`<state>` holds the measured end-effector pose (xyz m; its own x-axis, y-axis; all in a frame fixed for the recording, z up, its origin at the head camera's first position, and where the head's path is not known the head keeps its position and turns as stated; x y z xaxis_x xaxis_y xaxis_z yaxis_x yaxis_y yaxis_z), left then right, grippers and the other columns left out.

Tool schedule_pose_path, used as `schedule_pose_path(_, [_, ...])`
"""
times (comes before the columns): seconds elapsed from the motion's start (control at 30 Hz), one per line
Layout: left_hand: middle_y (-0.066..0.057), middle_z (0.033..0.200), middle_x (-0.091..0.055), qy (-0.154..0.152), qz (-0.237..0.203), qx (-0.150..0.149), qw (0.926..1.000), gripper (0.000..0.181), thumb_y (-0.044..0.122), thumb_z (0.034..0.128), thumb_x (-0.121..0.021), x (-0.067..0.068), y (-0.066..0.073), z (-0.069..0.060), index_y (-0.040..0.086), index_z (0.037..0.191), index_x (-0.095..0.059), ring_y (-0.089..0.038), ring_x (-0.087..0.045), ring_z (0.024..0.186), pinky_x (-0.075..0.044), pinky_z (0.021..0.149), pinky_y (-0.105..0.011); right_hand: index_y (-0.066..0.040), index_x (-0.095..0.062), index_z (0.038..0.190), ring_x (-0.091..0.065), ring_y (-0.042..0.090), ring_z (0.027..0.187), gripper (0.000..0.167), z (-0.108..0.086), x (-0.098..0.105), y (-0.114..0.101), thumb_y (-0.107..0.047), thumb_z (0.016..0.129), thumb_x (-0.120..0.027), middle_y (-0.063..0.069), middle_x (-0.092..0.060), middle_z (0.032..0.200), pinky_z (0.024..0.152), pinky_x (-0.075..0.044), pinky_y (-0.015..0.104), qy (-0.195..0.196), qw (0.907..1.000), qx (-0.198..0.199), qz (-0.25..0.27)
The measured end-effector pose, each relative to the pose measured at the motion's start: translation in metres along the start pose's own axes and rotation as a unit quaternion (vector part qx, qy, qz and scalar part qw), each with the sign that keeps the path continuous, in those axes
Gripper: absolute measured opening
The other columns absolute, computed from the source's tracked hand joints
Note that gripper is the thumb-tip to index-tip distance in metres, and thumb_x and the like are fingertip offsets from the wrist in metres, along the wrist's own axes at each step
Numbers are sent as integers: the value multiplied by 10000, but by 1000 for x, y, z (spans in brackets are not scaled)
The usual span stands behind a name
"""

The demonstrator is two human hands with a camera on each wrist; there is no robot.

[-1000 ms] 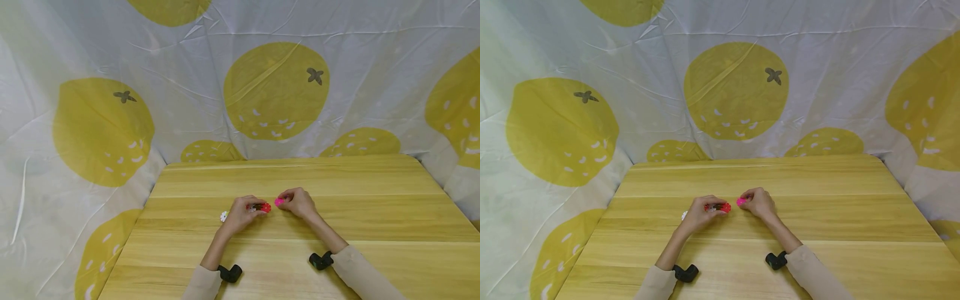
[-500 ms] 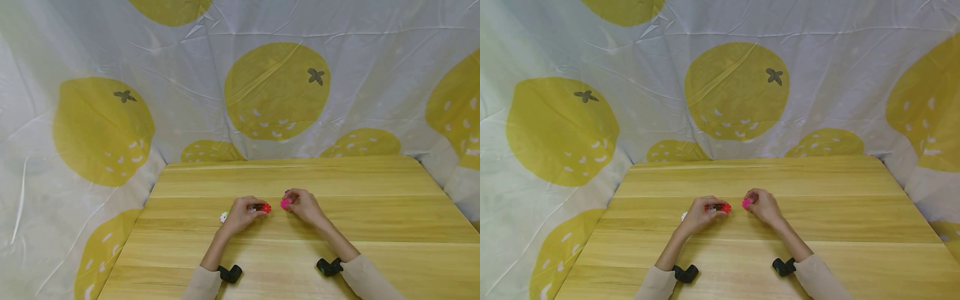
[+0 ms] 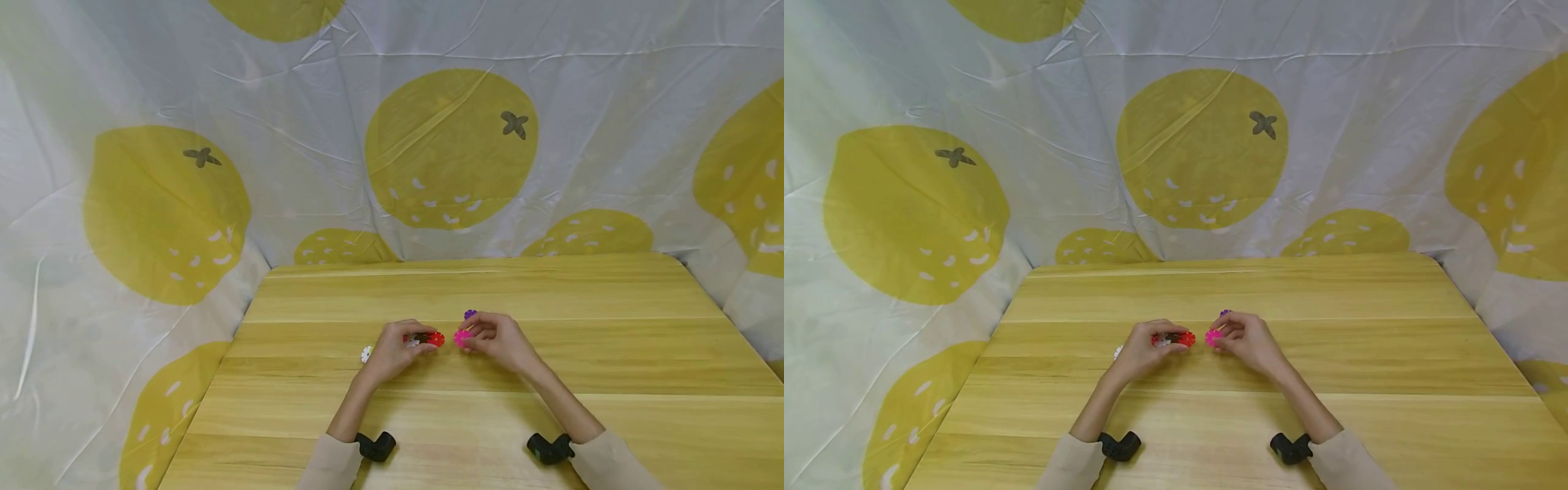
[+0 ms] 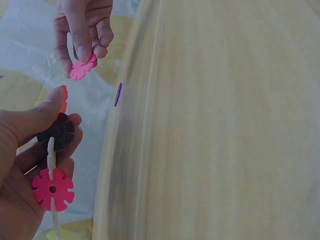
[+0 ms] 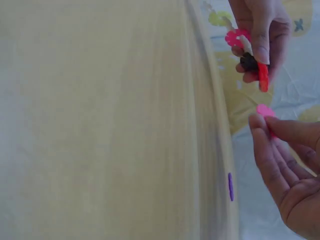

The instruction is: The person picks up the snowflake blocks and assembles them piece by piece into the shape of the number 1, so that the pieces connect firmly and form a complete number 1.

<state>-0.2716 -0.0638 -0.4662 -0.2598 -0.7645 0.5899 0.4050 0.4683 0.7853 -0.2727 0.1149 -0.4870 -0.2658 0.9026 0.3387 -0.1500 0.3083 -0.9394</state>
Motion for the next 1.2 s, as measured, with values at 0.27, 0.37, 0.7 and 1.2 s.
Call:
schedule_pose_path(0.27, [-50,1032,-786,-39,5,-133,9999,229,130,896,-811,-2,5,1,69,1116,-799,-178,-716,956,-551,830,-242,-25,-744,1095,-752,281,815,183,-7,-6,-4,-17,913,-766,140,-761,942,720,-621,316,104,9997,32,198])
schedule_pose_path(0.37, [-45,1036,-786,-82,-27,-194,9998,231,140,900,-807,-2,8,1,71,1119,-799,-176,-717,961,-557,841,-238,-52,-754,1081,-746,232,802,178,-9,-5,-6,-22,906,-775,125,-763,941,711,-614,303,215,9995,105,185])
schedule_pose_path(0.7, [-42,1042,-782,-117,-70,-283,9995,238,148,902,-804,-3,12,1,67,1125,-798,-171,-707,965,-559,840,-240,-58,-766,1068,-745,175,804,188,-12,-6,-11,-64,886,-810,134,-770,980,713,-609,256,412,9982,263,355])
schedule_pose_path(1.2, [-47,1021,-784,-217,-291,-133,9993,199,121,898,-800,-4,14,2,75,1091,-811,-126,-657,910,-499,764,-197,-25,-799,1049,-767,404,843,166,-13,-10,-11,-60,887,-807,195,-786,1001,730,-638,393,330,9962,361,715])
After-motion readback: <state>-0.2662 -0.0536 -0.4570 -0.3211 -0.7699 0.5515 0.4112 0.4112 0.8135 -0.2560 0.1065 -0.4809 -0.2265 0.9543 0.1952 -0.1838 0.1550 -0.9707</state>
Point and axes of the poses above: each hand's wrist, its own z-axis towards the middle knuckle, its own x-axis out of the back of the hand, y = z × x, the point moved 10 cm from there along z, towards the middle knuckle
